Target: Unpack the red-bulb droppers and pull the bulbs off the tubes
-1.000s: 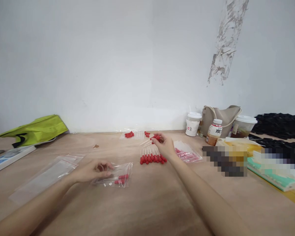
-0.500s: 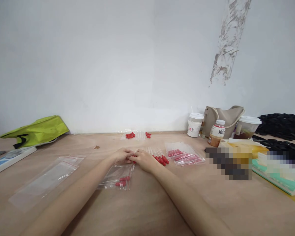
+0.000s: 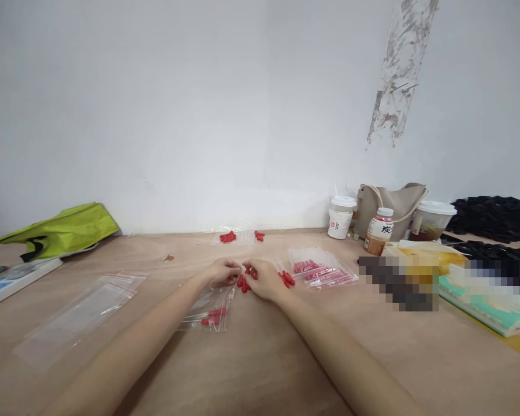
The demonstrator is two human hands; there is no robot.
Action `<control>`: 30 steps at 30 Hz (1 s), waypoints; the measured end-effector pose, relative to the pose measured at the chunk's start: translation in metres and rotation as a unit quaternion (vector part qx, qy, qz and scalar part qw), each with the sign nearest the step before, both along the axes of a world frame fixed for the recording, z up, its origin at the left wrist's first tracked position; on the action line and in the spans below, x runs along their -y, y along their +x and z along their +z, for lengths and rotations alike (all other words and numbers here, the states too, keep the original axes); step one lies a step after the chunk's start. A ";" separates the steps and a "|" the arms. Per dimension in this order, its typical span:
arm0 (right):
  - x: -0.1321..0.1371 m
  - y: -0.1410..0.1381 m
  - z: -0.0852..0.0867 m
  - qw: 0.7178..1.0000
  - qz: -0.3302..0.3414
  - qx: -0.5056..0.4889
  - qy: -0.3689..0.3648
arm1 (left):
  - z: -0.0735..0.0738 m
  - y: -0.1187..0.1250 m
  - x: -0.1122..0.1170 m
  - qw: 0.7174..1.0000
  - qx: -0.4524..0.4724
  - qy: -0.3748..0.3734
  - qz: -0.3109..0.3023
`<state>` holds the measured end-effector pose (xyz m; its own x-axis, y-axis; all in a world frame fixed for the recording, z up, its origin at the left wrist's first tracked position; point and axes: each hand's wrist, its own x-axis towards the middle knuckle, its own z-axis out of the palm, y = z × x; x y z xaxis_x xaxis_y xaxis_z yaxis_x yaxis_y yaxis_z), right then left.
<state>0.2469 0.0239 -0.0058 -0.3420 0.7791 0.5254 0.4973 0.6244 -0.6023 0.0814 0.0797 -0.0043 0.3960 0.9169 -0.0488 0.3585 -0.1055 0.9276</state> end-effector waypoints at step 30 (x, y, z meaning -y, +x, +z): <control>0.048 -0.020 -0.004 0.992 0.067 0.110 0.004 | -0.008 -0.085 0.099 0.939 -0.163 0.268 -0.137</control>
<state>0.2273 -0.0243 -0.0095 -0.5493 0.7155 0.4317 0.5290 0.6976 -0.4832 -0.0031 -0.0190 -0.0128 0.6643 0.7106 0.2316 0.5066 -0.6560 0.5595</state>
